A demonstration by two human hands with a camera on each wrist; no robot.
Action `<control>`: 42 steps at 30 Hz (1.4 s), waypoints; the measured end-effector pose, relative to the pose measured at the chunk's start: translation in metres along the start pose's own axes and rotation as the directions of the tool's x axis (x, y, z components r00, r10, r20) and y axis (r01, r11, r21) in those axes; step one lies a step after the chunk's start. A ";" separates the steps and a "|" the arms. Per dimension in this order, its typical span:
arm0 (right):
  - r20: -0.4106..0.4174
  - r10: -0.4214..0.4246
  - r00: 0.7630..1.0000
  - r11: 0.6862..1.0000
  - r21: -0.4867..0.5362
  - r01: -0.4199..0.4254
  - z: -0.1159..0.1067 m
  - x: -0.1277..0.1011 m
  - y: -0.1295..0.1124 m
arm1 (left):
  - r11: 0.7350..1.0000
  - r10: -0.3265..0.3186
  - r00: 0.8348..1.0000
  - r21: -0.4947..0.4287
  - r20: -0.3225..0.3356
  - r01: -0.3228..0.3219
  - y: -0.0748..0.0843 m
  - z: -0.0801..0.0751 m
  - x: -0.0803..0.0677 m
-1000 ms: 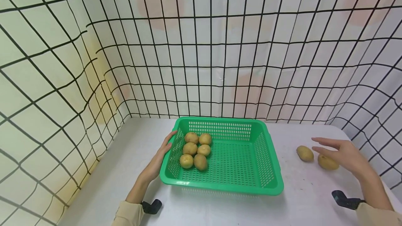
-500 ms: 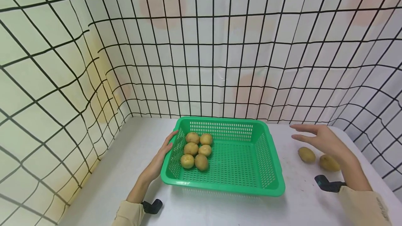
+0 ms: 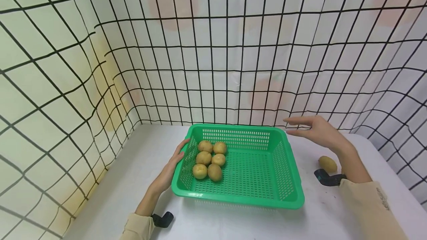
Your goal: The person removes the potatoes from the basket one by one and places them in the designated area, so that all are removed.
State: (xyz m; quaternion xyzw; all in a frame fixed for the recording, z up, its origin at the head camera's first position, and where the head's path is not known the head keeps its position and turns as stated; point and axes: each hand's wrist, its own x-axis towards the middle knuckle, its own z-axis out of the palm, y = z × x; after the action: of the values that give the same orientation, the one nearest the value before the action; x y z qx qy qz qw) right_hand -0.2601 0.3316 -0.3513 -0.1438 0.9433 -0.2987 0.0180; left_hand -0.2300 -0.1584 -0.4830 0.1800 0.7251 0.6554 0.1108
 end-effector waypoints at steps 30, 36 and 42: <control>0.125 -0.246 0.961 0.962 0.153 0.226 0.050 0.061 -0.068 | 1.000 0.016 1.000 -0.023 -0.003 -0.016 0.002 0.002 0.000; 0.161 -0.235 0.958 0.961 0.183 0.205 0.067 0.072 -0.073 | 1.000 0.013 1.000 -0.010 -0.001 -0.013 0.002 0.001 0.000; 0.204 -0.257 0.945 0.955 0.206 0.215 0.081 0.081 -0.078 | 1.000 0.014 1.000 0.000 0.004 -0.014 0.003 0.000 0.000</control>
State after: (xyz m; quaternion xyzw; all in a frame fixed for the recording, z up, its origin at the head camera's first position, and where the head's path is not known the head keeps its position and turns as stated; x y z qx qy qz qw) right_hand -0.3080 0.2025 -0.3696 -0.2873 0.8797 -0.3645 0.1031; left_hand -0.2292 -0.1580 -0.4804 0.1866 0.7236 0.6558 0.1077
